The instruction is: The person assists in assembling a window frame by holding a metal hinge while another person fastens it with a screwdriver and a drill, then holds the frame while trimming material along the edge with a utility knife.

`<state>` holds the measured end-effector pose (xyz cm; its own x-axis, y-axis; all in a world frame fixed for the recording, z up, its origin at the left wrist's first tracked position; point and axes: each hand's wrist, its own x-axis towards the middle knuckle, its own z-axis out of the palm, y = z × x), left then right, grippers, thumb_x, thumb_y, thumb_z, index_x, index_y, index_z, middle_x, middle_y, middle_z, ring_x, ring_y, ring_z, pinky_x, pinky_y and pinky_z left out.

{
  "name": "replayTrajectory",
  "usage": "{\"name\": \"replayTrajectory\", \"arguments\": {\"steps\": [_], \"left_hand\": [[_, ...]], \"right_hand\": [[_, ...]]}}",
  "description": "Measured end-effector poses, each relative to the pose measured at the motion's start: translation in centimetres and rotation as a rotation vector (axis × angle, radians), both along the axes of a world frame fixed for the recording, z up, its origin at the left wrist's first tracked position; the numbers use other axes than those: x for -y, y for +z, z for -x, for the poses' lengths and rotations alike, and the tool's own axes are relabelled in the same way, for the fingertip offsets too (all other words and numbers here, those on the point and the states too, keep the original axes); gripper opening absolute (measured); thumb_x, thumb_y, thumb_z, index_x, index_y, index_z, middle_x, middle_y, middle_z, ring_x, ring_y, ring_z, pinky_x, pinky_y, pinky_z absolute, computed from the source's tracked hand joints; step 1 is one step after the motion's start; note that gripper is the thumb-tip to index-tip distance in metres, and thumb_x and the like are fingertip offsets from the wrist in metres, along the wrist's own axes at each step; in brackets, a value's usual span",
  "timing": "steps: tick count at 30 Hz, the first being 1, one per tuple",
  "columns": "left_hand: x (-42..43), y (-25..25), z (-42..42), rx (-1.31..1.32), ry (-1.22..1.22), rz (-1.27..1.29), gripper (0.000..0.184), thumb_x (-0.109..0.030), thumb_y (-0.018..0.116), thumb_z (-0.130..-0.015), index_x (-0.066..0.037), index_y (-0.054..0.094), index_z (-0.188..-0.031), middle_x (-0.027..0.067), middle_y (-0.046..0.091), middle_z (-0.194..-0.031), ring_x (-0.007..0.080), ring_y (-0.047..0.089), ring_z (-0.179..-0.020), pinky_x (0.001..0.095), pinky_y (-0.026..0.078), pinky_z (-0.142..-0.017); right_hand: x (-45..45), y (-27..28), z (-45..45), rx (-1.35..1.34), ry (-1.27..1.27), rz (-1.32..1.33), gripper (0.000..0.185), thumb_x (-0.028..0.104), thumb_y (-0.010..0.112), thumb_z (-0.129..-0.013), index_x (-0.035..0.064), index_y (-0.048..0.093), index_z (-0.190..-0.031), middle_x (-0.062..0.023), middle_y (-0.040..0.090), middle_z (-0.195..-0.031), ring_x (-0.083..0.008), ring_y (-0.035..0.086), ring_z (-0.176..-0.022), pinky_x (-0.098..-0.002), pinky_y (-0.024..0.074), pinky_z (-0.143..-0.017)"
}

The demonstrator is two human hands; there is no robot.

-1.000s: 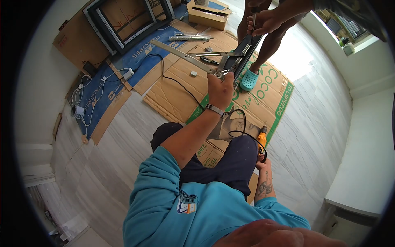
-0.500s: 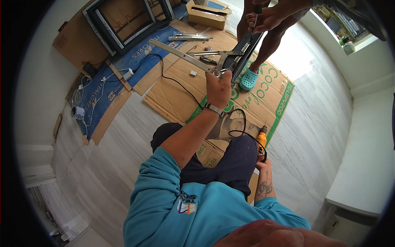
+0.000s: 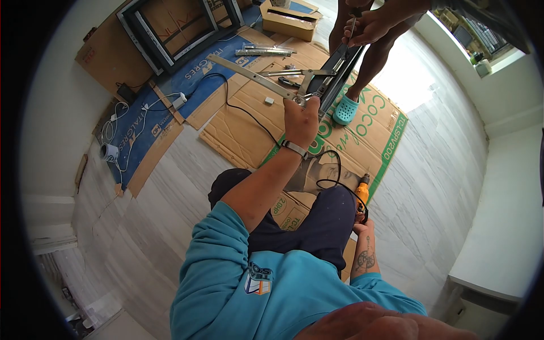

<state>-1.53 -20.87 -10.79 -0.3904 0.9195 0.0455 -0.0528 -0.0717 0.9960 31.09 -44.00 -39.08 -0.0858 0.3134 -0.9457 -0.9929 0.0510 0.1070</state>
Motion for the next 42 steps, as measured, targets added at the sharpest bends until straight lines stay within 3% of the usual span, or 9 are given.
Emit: {"name": "replayTrajectory", "arguments": {"steps": [2, 12, 17, 19, 25, 35, 42], "left_hand": [[-0.1, 0.0, 0.1, -0.001, 0.014, -0.031, 0.037, -0.027, 0.067, -0.086, 0.002, 0.045, -0.082, 0.0072, 0.054, -0.079, 0.0107, 0.050, -0.068, 0.0282, 0.045, -0.060], [0.6, 1.5, -0.1, 0.008, -0.023, 0.097, 0.037, -0.025, 0.067, -0.086, 0.003, 0.043, -0.084, 0.0084, 0.054, -0.082, 0.0113, 0.050, -0.072, 0.0276, 0.045, -0.062], [-0.3, -0.3, -0.4, 0.019, 0.028, 0.045, 0.035, -0.024, 0.067, -0.086, 0.003, 0.044, -0.085, 0.0083, 0.054, -0.083, 0.0113, 0.050, -0.072, 0.0277, 0.045, -0.062], [-0.3, -0.4, -0.4, -0.019, 0.036, 0.020, 0.040, -0.026, 0.064, -0.086, 0.004, 0.038, -0.081, 0.0128, 0.048, -0.073, 0.0208, 0.051, -0.069, 0.0369, 0.044, -0.063], [-0.1, 0.4, -0.2, 0.055, -0.024, -0.013, 0.039, -0.026, 0.063, -0.086, 0.005, 0.040, -0.083, 0.0133, 0.049, -0.074, 0.0227, 0.051, -0.069, 0.0382, 0.044, -0.066], [0.1, 0.3, -0.4, 0.074, -0.034, 0.054, 0.037, -0.024, 0.063, -0.087, 0.005, 0.040, -0.084, 0.0142, 0.051, -0.076, 0.0211, 0.051, -0.070, 0.0367, 0.045, -0.066], [0.2, 0.1, -0.9, -0.041, 0.053, -0.014, 0.038, -0.025, 0.064, -0.086, 0.003, 0.039, -0.081, 0.0105, 0.050, -0.067, 0.0185, 0.050, -0.060, 0.0355, 0.044, -0.057]], "right_hand": [[0.0, -0.2, 0.0, 0.025, -0.006, 0.019, 0.014, 0.006, 0.043, -0.088, -0.0026, 0.053, -0.083, -0.0100, 0.059, -0.064, -0.0163, 0.060, -0.047, -0.0223, 0.0533, -0.043], [-0.3, 0.7, 0.3, 0.046, -0.035, 0.064, 0.010, 0.001, 0.045, -0.088, -0.0026, 0.054, -0.085, -0.0104, 0.060, -0.065, -0.0178, 0.062, -0.048, -0.0235, 0.0551, -0.045], [-0.6, 1.5, 0.7, 0.100, -0.036, 0.089, 0.019, 0.007, 0.039, -0.090, -0.0032, 0.052, -0.082, -0.0123, 0.060, -0.064, -0.0192, 0.062, -0.049, -0.0237, 0.0563, -0.045], [-0.4, 0.4, 0.2, 0.103, -0.029, 0.075, 0.019, 0.007, 0.039, -0.090, -0.0033, 0.053, -0.082, -0.0123, 0.060, -0.064, -0.0191, 0.063, -0.049, -0.0236, 0.0564, -0.045], [-0.2, 0.2, 0.1, 0.077, -0.030, 0.050, 0.019, 0.007, 0.039, -0.089, -0.0035, 0.052, -0.081, -0.0125, 0.060, -0.064, -0.0189, 0.063, -0.050, -0.0234, 0.0569, -0.046], [0.0, -0.1, -0.4, -0.001, -0.022, 0.002, 0.017, 0.006, 0.040, -0.088, -0.0029, 0.052, -0.081, -0.0125, 0.060, -0.065, -0.0188, 0.063, -0.050, -0.0236, 0.0572, -0.046], [-0.1, 0.4, -0.3, 0.030, -0.036, 0.038, 0.017, 0.007, 0.040, -0.089, -0.0029, 0.052, -0.080, -0.0125, 0.060, -0.065, -0.0191, 0.063, -0.050, -0.0235, 0.0569, -0.046]]}}
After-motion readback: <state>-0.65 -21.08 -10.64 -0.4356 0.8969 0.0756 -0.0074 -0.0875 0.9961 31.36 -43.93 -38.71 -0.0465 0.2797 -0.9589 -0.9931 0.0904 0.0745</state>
